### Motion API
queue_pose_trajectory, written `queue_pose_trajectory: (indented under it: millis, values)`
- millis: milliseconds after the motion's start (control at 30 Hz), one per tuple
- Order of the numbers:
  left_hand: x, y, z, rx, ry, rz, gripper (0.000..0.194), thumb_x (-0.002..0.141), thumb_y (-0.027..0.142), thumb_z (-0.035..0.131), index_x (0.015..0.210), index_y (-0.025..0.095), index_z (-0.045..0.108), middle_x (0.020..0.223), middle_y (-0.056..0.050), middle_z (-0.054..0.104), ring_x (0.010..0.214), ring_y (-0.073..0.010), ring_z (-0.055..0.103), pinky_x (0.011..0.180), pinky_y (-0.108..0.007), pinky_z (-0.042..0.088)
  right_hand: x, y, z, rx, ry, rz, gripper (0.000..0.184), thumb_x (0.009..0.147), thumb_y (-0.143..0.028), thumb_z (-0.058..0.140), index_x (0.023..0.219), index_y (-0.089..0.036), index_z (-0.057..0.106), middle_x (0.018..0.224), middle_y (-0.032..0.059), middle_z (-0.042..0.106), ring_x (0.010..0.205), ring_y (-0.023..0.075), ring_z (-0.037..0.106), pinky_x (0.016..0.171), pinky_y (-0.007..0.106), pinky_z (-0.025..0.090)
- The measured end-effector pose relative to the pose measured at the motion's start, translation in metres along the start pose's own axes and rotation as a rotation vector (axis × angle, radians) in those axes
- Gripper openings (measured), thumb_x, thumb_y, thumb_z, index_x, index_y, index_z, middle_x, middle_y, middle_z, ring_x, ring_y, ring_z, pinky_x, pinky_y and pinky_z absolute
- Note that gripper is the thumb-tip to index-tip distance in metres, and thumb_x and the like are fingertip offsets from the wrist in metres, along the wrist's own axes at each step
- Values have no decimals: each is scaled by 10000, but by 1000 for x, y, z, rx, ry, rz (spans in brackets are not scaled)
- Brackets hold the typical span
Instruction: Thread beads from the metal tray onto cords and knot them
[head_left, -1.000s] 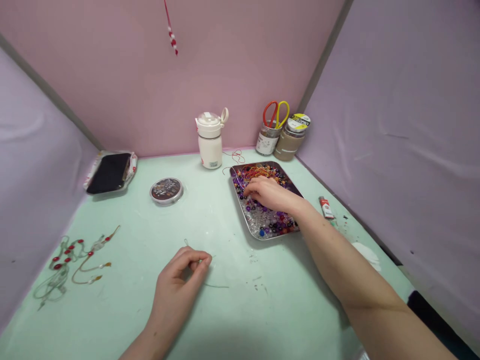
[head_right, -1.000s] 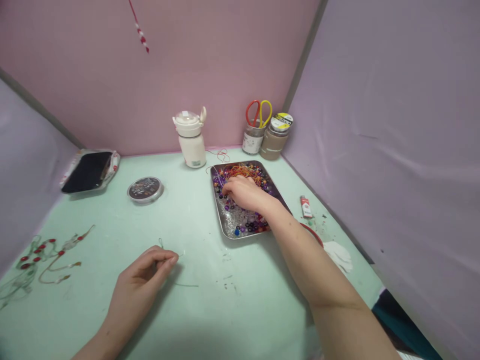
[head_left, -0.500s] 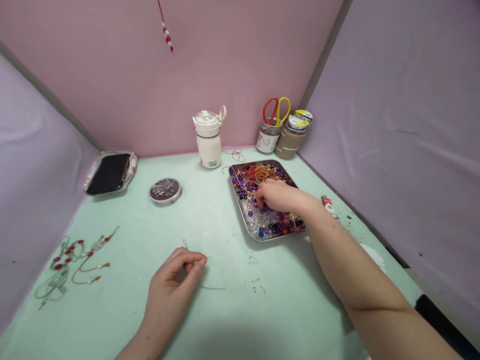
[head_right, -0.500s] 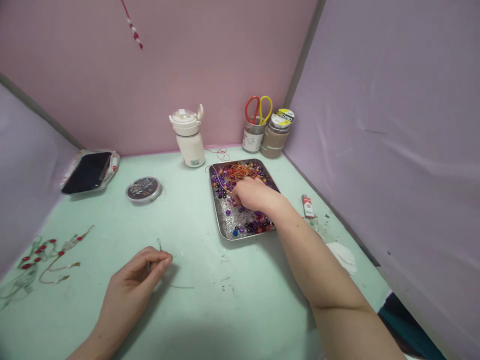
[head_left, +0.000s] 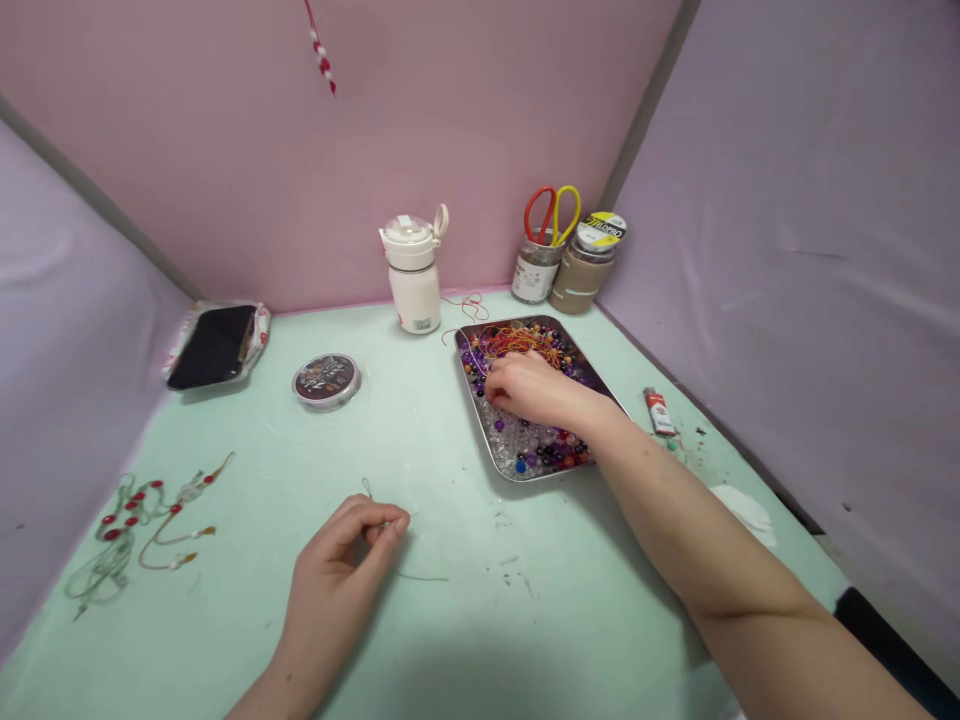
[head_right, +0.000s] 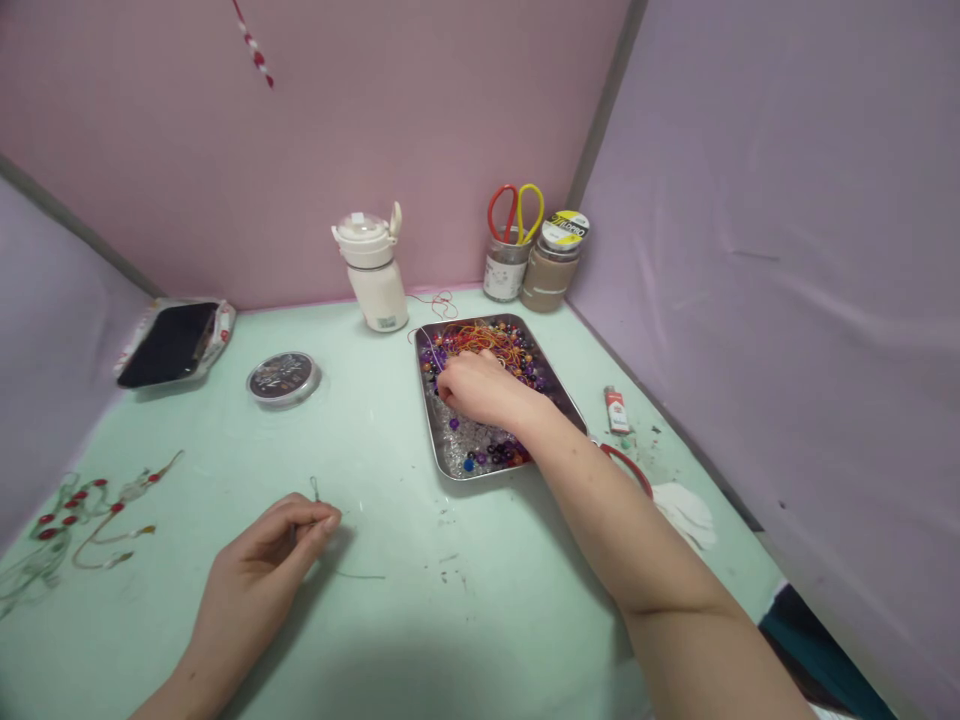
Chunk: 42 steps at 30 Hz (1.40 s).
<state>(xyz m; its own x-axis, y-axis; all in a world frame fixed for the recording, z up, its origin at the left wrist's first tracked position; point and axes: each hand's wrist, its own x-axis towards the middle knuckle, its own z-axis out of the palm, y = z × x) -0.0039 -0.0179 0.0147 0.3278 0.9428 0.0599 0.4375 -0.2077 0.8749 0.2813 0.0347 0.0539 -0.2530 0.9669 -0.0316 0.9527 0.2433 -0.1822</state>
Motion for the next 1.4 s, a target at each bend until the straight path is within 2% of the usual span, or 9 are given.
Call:
queue_pose_trajectory:
  millis: [467,700,900,1000,1067,1133,1200,1267,1400]
  values:
    - [0,-1,-1,11,1,-2,177,804,364,605,731,210,654,689,-15,582,645,-150,526,601,-261,421,4,-7,12,-65,-51,-18,205,775,-74,558,714,-188,718,821,69,661,874,209,544,690,324,246]
    - [-1,3,1,10,27,-32,170,793,345,605,711,207,659,678,-10,575,629,-144,508,591,-264,413,2,-15,14,-113,-70,-21,154,768,-93,553,682,-156,663,840,96,659,859,225,557,686,332,247]
    - [1,4,1,-41,58,-85,156,791,320,602,711,196,652,688,-5,568,647,-140,508,630,-271,419,0,-8,7,-46,35,-10,114,718,-91,537,694,-175,610,786,45,640,776,185,544,672,308,273]
    - [2,5,1,-77,76,-97,156,791,313,595,708,190,646,715,-11,594,677,-145,525,668,-278,430,-13,-13,-12,129,142,26,122,732,-83,506,723,-183,575,686,1,598,624,134,496,621,277,312]
    - [2,5,1,-87,79,-97,150,791,304,590,713,188,645,717,-12,608,687,-146,534,692,-283,434,-27,-27,-20,306,232,5,119,749,-93,511,766,-192,575,724,-8,611,636,125,506,626,263,350]
    - [2,6,2,-101,71,-89,144,789,293,587,711,187,646,721,-14,618,700,-149,547,697,-282,435,-43,-49,-19,528,261,3,104,773,-119,525,773,-198,593,756,-9,627,675,126,538,655,260,389]
    - [1,7,2,-112,65,-67,133,788,274,577,711,190,646,735,-15,622,720,-151,557,699,-279,437,-55,-74,-6,809,245,28,64,782,-169,560,777,-200,616,758,-5,635,703,132,566,670,265,420]
    - [0,7,3,-124,60,-34,114,784,250,575,712,194,643,763,-16,624,754,-153,564,703,-272,441,-62,-97,16,1102,199,124,41,772,-232,611,780,-200,635,744,-1,643,679,130,571,648,271,431]
    - [-1,6,4,-172,82,48,76,783,226,585,737,194,636,892,-37,637,893,-162,579,750,-270,446,-61,-120,59,1503,130,319,154,685,-303,733,776,-197,669,727,-13,640,640,107,551,655,269,435]
